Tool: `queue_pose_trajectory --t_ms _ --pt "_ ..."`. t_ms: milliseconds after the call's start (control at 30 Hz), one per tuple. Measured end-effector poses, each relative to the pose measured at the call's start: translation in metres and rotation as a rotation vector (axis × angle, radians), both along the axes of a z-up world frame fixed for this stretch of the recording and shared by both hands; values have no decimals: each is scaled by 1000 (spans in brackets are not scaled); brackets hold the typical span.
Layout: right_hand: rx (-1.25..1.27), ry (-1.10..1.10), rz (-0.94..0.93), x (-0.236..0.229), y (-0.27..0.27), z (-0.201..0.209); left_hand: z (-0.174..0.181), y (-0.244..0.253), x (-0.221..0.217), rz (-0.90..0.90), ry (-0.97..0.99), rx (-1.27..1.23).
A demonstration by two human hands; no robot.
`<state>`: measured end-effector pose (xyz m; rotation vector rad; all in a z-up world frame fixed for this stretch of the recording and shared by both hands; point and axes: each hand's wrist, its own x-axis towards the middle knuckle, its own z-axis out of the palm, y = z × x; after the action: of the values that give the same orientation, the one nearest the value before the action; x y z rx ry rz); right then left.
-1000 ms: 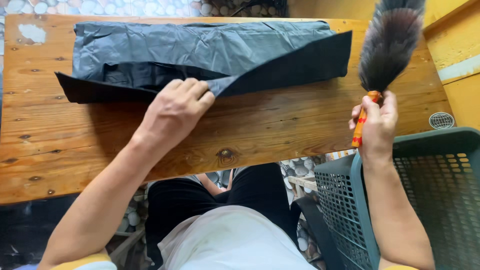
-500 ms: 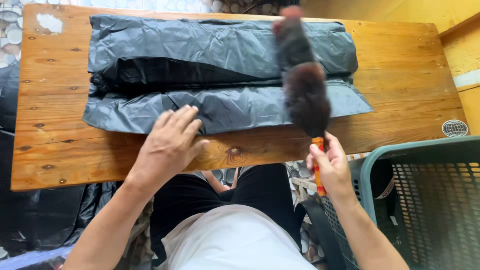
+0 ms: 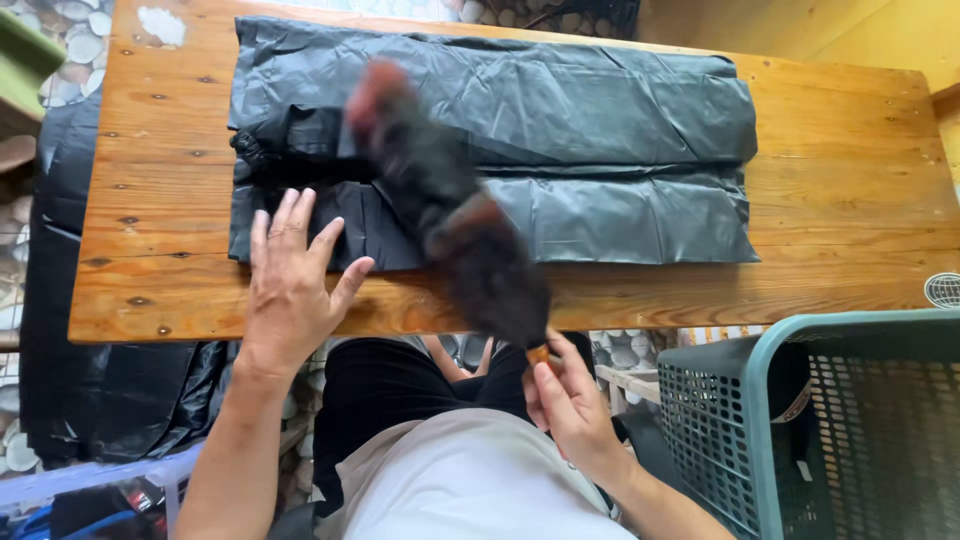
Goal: The person folds a large black plastic sheet on a wooden table, brushes it with a feather duster, and places a small black pouch into a plastic basket.
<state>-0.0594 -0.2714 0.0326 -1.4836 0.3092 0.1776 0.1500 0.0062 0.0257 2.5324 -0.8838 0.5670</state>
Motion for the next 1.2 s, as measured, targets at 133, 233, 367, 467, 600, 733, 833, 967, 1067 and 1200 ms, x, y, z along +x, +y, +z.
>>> queue_pose_trajectory --t_ms 133,233,367,467,600,733,833,967,1067,1200 --pt "-115 -28 -199 14 16 13 -5 -1 -2 111 -10 -50" --pt "-247 86 69 11 20 23 -4 -1 -3 137 6 -58" --pt "253 1 55 -10 17 -23 -18 5 -1 163 76 -25" --pt "252 -1 -274 10 6 -7 -8 -2 -3 197 19 -47" --pt "84 -128 -452 11 -7 -13 -8 -1 -2 206 35 -55" --pt "-95 29 -148 -1 7 4 -6 -4 0 204 38 -57" --pt "-188 174 191 -1 13 22 -17 3 0 187 65 -38" --pt "33 -5 198 -6 4 6 -11 0 0 189 84 -37" --pt "242 -1 -290 -12 -36 -39 -5 -3 -3 174 48 -48" --pt "96 -64 -709 1 -71 1 -6 -4 -2 172 44 -22"
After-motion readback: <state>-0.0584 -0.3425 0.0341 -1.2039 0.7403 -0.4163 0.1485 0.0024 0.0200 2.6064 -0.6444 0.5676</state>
